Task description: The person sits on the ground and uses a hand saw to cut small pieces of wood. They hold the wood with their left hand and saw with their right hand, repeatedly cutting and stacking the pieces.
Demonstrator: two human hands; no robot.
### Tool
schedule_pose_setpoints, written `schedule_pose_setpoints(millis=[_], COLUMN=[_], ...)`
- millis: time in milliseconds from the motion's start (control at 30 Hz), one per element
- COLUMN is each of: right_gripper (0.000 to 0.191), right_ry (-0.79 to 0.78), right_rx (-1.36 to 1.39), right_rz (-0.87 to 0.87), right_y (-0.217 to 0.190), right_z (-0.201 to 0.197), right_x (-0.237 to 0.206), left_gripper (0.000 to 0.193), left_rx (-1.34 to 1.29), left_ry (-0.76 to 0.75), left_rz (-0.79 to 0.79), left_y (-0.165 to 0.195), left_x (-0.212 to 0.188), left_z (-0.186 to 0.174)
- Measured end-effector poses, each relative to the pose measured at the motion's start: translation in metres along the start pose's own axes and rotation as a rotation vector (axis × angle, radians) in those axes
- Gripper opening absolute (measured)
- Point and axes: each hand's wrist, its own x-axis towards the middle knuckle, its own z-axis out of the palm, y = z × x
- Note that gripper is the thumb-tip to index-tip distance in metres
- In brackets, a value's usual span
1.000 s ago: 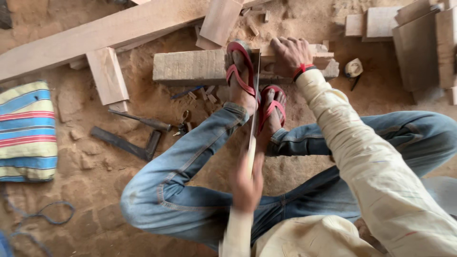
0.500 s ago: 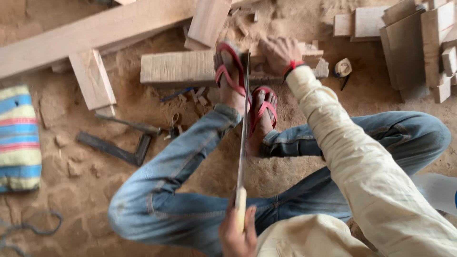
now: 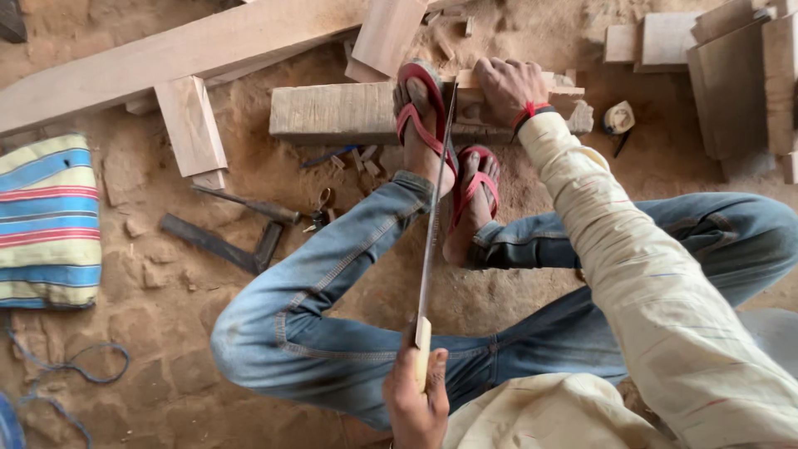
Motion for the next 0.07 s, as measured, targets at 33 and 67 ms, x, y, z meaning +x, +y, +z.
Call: schedule_pose_setpoints(millis=[33, 67], right_gripper=[0.068, 0.07], right_ry=[-0.027, -0.061], right_rx=[0.004, -0.005], right_rz=[0.021, 0.042], right_y=[-0.0008, 0.0029], right_z=[0.0011, 0.0006], right_x=[0.0007, -0.0008], left_gripper=[0.044, 0.045], left_rx=[0.015, 0.017], left_ry=[-0.001, -0.003], left_rz=[0.007, 0.01], left_y=[-0.0039, -0.0061], left_x=[0.0019, 0.0021], left_z=[-0.0034, -0.001])
